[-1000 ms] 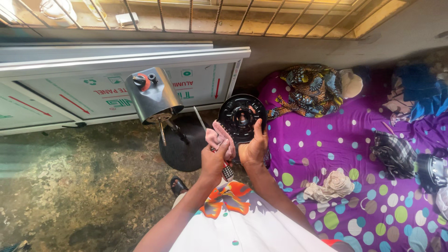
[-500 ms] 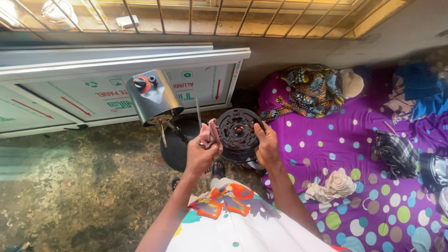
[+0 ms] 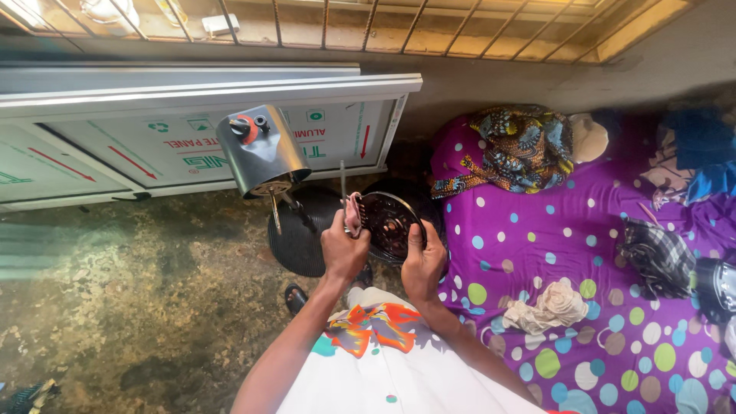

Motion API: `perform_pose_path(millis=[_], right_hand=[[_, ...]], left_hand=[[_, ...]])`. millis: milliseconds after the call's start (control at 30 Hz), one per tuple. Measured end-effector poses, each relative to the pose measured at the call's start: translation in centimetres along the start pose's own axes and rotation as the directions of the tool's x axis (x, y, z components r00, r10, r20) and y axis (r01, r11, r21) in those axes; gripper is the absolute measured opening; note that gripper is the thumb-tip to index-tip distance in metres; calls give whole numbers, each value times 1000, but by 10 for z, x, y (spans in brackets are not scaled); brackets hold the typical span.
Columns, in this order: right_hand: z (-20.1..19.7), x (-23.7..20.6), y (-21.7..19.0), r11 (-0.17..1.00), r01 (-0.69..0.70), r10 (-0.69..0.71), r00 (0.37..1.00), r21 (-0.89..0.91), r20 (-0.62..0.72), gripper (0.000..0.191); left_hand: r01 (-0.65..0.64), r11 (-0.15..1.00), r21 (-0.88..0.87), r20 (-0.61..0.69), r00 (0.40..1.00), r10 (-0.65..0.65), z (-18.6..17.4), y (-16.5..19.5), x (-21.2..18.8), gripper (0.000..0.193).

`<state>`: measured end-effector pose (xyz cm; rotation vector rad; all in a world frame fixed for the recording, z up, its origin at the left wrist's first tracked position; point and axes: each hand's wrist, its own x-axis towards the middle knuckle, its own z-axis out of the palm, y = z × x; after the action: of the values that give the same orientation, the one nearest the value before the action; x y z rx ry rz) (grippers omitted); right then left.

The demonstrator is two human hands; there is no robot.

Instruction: The person services a small electric appliance, appearing to be a blender or grinder base, standing beside a bed. They use a screwdriver to unscrew and remove the bottom plate, wipe components with a cloth, and work on the appliance's internal parts with the screwdriver.

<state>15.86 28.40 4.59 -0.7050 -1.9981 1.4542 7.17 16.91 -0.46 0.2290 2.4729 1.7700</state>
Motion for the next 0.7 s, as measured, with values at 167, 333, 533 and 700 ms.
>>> perform_pose_path(millis=[167, 333, 533, 700], right_hand=[[-1, 7, 8, 998, -53, 55, 997, 26, -47, 27], [-4, 20, 27, 972, -69, 87, 994, 224, -70, 24], [-20, 51, 56, 725, -302, 391, 920, 619, -9, 23], [-34, 54, 84, 473, -508, 511, 824, 720, 246, 26]], left_hand=[[-277, 949, 149, 40, 961, 275, -6, 4, 1, 23], [-397, 905, 152, -91, 906, 412, -9, 19, -1, 23], [-121, 884, -453, -185, 982, 40, -7, 22, 6, 15], [346, 626, -699, 216, 936, -276, -20, 17, 7, 8]])
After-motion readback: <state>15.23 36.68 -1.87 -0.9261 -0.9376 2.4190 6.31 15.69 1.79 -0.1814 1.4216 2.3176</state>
